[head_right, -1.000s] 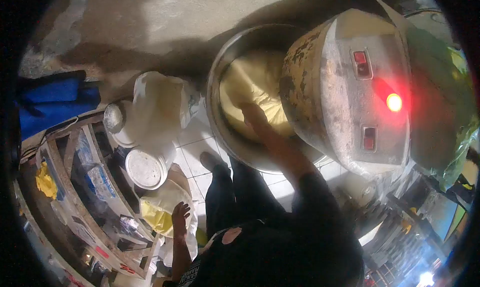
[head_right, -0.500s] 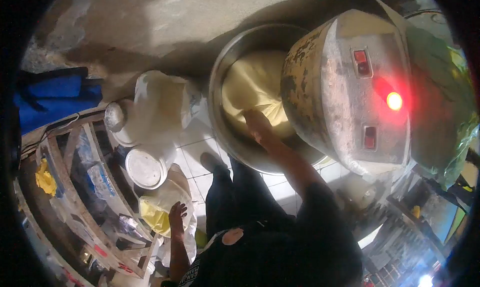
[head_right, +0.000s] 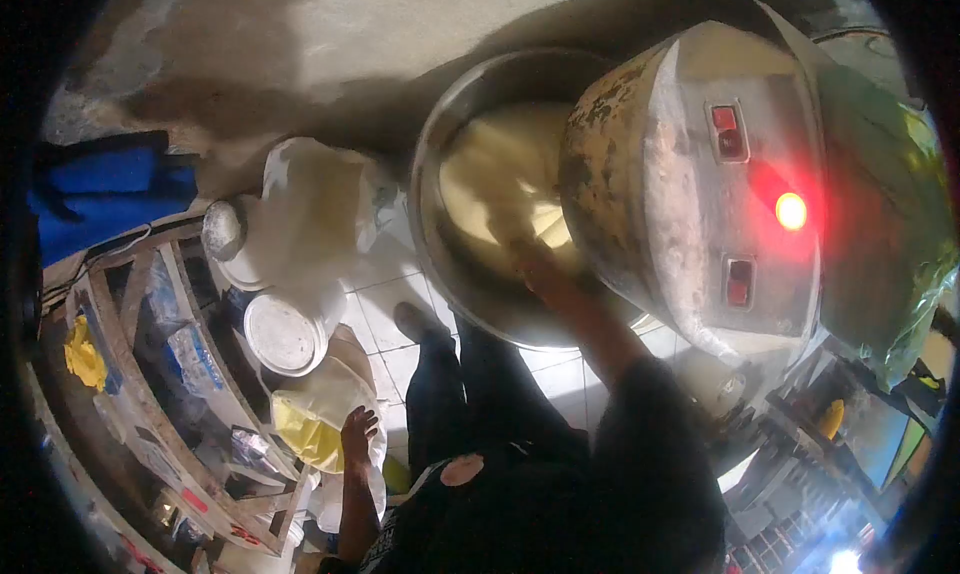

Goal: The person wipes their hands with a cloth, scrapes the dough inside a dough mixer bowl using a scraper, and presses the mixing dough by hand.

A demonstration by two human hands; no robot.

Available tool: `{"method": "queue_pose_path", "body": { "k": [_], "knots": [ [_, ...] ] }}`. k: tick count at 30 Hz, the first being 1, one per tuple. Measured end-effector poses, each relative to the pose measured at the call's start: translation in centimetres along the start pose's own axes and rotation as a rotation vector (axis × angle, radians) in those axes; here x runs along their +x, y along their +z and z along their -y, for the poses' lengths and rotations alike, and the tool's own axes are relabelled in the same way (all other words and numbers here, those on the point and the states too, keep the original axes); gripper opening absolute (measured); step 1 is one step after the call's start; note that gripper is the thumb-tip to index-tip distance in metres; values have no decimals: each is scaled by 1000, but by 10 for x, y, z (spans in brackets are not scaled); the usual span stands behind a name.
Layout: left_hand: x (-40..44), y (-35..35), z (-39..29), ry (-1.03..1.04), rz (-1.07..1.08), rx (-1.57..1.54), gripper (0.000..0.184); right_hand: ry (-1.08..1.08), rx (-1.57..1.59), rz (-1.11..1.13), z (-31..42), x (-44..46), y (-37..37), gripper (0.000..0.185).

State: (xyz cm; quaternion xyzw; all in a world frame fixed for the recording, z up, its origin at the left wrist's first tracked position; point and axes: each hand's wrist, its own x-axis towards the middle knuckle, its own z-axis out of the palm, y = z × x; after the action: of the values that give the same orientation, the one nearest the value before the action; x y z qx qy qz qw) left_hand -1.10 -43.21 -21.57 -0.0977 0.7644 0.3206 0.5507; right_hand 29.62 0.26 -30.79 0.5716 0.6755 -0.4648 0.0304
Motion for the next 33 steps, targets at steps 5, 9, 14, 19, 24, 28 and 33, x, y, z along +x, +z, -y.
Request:
{"method": "queue_pose_path", "body": {
  "k": [5,9,14,19,24,28,33],
  "knots": [
    [-4,3,-8,45,51,-17,43,-480,-801,-140,-45,21,54,22],
    [2,-2,-24,37,-27,-46,40,-206,119,-115,-12,47,35,15],
    [16,2,-27,95,21,20,43,-254,329,-185,-82,32,64,13],
    [9,-2,-20,107,60,45,42,30,717,44,-60,29,59,11],
    [3,1,-27,58,-12,35,41,158,597,4,4,33,35,18],
    [6,0,-11,36,-2,27,41,-151,878,-44,-20,38,62,11],
    [1,-14,-2,62,24,41,42,-322,-650,173,22,75,45,12]
  ]
}}
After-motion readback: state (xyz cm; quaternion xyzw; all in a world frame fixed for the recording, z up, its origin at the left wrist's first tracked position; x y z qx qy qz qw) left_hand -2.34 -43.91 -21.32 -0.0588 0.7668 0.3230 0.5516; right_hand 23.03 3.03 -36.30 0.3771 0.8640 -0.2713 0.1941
